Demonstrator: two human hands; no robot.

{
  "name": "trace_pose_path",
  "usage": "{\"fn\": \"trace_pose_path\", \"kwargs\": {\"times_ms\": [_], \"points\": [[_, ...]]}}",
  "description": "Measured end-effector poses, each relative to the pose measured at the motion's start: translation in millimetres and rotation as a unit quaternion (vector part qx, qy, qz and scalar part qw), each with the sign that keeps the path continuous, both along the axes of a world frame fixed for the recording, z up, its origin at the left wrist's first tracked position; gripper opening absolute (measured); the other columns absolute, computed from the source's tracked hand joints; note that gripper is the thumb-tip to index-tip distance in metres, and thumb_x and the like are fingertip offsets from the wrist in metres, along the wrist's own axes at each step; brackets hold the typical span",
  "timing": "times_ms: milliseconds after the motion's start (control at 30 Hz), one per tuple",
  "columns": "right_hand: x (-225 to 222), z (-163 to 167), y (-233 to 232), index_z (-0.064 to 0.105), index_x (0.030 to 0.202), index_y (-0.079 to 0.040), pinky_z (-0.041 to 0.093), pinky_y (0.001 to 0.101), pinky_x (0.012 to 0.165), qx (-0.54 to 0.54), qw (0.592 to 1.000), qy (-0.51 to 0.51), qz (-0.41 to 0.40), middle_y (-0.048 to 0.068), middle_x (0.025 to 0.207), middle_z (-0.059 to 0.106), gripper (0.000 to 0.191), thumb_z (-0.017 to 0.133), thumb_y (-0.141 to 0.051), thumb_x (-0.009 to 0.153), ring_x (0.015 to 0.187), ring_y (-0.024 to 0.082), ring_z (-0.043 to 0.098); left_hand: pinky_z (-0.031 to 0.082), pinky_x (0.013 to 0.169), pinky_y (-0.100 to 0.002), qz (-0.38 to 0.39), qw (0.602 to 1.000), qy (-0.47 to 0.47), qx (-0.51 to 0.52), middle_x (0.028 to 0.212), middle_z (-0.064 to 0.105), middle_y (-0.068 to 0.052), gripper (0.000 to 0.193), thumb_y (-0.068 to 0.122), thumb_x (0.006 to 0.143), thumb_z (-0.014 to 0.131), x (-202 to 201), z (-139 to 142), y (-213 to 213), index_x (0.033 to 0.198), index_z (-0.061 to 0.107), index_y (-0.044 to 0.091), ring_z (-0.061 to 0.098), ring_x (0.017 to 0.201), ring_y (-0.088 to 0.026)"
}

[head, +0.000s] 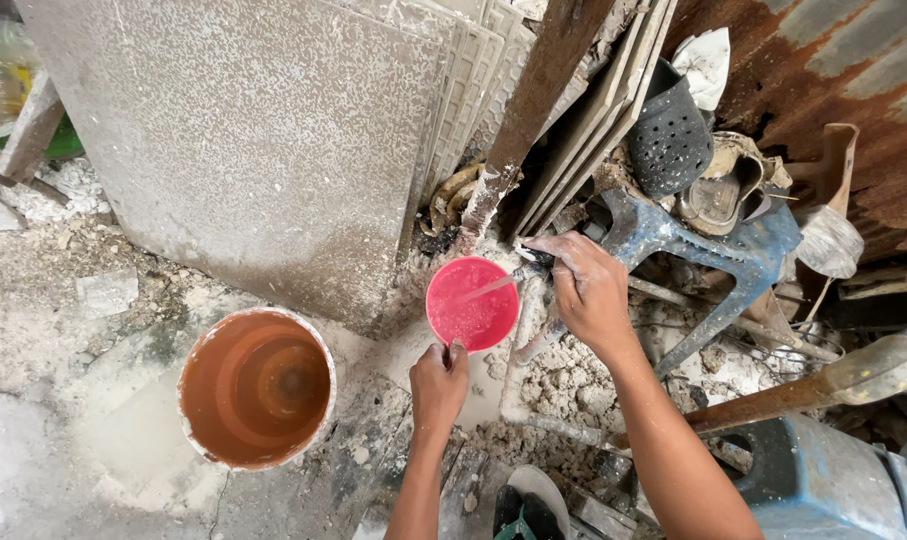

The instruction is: The person cleans a bucket, fills it with water from a tap using a pink cup, then scoops white powder from a sack into the bucket. The person mixes the contents by hand and with a trowel.

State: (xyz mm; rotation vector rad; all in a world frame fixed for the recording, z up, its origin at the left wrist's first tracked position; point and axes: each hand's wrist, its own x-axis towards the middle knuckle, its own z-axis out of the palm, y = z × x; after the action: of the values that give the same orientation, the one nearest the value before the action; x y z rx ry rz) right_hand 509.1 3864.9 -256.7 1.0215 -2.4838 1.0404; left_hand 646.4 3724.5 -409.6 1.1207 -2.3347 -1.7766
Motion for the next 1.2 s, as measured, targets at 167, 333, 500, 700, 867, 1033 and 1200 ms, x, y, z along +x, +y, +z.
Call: {"fn": "trace_pose_path", "kwargs": {"times_ms": [167, 333, 500, 700, 867, 1033, 1200], "points": [[1.4, 1.0, -0.5, 0.073, 0.115, -0.009, 0.053, 0.0392, 0.072, -0.001, 1.0, -0.002, -0.002, 0.012, 0.101, 0.071, 0.042, 0.047, 0.006, 0.086, 0.079, 0.03, 0.066, 0.049, 0.059, -0.042, 0.007, 1.0, 0.024, -0.013, 0.067, 0.07, -0.017, 0.033, 0.026, 0.097, 0.062, 2.3, -1.7, -0.9, 0.081, 0.066, -0.002, 0.064, 0.056, -0.023], [2.0, 1.7, -1.1, 0.073, 0.115, -0.009, 0.053, 0.0386, 0.073, -0.004, 1.0, -0.001, -0.001, 0.011, 0.103, 0.072, 0.042, 0.047, 0.006, 0.085, 0.08, 0.029, 0.067, 0.049, 0.059, -0.043, 0.008, 1.0, 0.025, -0.009, 0.067, 0.07, -0.017, 0.032, 0.026, 0.096, 0.062, 3.3, -1.9, -2.0, 0.081, 0.066, -0.002, 0.064, 0.056, -0.024], [2.1, 1.5, -0.8, 0.073, 0.115, -0.009, 0.053, 0.0393, 0.073, -0.002, 1.0, 0.002, -0.001, 0.012, 0.102, 0.072, 0.043, 0.047, 0.007, 0.085, 0.081, 0.03, 0.067, 0.049, 0.058, -0.042, 0.007, 0.999, 0.047, -0.025, 0.065, 0.069, -0.017, 0.032, 0.026, 0.096, 0.063, 3.5, -0.2, -2.2, 0.081, 0.065, -0.003, 0.064, 0.055, -0.024], [1.0, 0.8, -0.9, 0.073, 0.115, -0.009, 0.055, 0.0383, 0.076, -0.008, 1.0, -0.001, 0.002, 0.012, 0.106, 0.073, 0.042, 0.046, 0.007, 0.085, 0.085, 0.029, 0.07, 0.049, 0.057, -0.043, -0.007, 1.0, 0.007, -0.007, 0.064, 0.069, -0.016, 0.037, 0.028, 0.098, 0.061, 2.5, -0.2, -1.5, 0.078, 0.066, -0.003, 0.063, 0.053, -0.023], [1.5, 1.1, -0.2, 0.072, 0.115, -0.008, 0.055, 0.0392, 0.079, -0.011, 1.0, 0.004, 0.011, 0.012, 0.105, 0.072, 0.042, 0.046, 0.007, 0.086, 0.087, 0.03, 0.07, 0.048, 0.057, -0.043, -0.011, 0.999, 0.016, -0.025, 0.064, 0.068, -0.016, 0.035, 0.028, 0.098, 0.061, 2.4, -3.4, -1.0, 0.079, 0.065, -0.002, 0.063, 0.053, -0.024], [2.0, 2.1, -1.5, 0.074, 0.115, -0.009, 0.054, 0.0395, 0.073, -0.002, 1.0, 0.003, 0.0, 0.013, 0.104, 0.072, 0.041, 0.048, 0.005, 0.087, 0.082, 0.03, 0.069, 0.048, 0.058, -0.044, -0.007, 0.999, 0.026, -0.033, 0.064, 0.068, -0.017, 0.035, 0.027, 0.097, 0.061, 2.4, -5.6, -1.1, 0.08, 0.065, -0.003, 0.063, 0.054, -0.025], [2.8, 3.3, -1.8, 0.074, 0.115, -0.009, 0.054, 0.0405, 0.077, 0.002, 1.0, 0.013, 0.003, 0.013, 0.105, 0.072, 0.04, 0.048, 0.006, 0.087, 0.088, 0.031, 0.069, 0.048, 0.059, -0.043, -0.002, 0.999, 0.021, -0.03, 0.063, 0.068, -0.018, 0.038, 0.028, 0.097, 0.063, 3.0, -4.8, -0.4, 0.077, 0.065, -0.004, 0.062, 0.053, -0.025]]}}
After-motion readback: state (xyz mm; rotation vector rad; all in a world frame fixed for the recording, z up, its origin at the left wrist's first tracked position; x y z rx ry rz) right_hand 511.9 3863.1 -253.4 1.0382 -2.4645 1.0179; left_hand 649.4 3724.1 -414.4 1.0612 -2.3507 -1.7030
